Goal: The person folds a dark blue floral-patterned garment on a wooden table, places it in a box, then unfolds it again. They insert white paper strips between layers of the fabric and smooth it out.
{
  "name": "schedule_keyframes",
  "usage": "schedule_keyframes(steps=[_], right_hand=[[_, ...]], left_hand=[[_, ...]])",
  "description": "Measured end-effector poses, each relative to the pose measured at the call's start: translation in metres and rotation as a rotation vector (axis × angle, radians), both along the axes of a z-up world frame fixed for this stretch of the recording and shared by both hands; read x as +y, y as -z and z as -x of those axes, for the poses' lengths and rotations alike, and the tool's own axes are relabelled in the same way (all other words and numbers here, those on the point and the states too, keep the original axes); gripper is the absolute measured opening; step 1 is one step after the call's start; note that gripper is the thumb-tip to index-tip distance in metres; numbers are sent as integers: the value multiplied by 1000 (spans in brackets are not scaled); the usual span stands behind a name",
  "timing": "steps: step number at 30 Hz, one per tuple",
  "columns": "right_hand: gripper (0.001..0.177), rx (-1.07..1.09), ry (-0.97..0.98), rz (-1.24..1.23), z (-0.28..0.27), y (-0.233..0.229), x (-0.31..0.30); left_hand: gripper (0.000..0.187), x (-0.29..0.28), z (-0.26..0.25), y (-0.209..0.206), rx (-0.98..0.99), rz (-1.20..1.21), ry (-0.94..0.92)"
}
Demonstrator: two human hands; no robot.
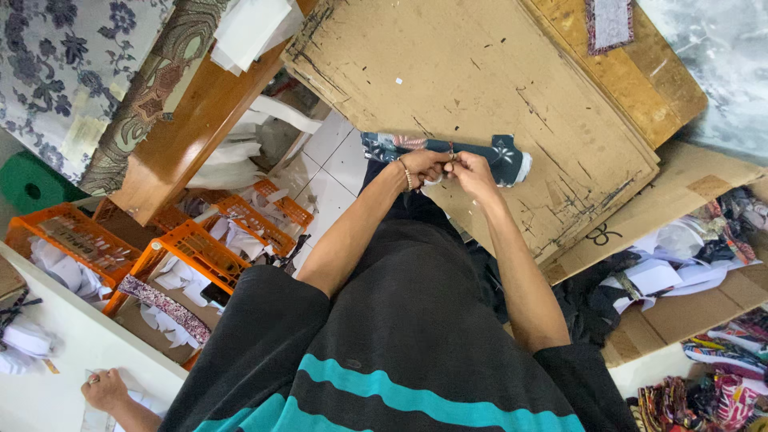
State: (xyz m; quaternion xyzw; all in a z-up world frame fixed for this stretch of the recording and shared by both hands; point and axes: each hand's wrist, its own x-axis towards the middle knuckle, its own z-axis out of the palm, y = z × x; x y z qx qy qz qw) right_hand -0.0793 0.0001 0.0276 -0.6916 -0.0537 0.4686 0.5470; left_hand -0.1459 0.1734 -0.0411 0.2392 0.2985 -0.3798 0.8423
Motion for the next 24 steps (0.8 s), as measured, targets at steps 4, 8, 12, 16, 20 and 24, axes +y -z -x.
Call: schedule_keyframes(steps=[4,8,12,16,20,24], right_hand=[[28,-431,-108,206,2,-14,3],[38,-727,-99,304,4,-55,8],[41,-874,-61,507,-19,-92,0],[39,-1054,-36,491,-40,-105,-9],[27,-1202,-39,400,-53,-107,-9],[31,-1073,-89,437,-52,-94,-3]], left_hand=[[32,-5,-6,-32,-112,-630,81],[28,-8,-1,-84,-546,-1170,174],[19,15,14,-146,-802,-1330,199],[16,11,27,-203,-905,-1332,268],[14,-4,29,-237,-948,-1381,374],[14,-7,26,-239,-1020,-1424,404]])
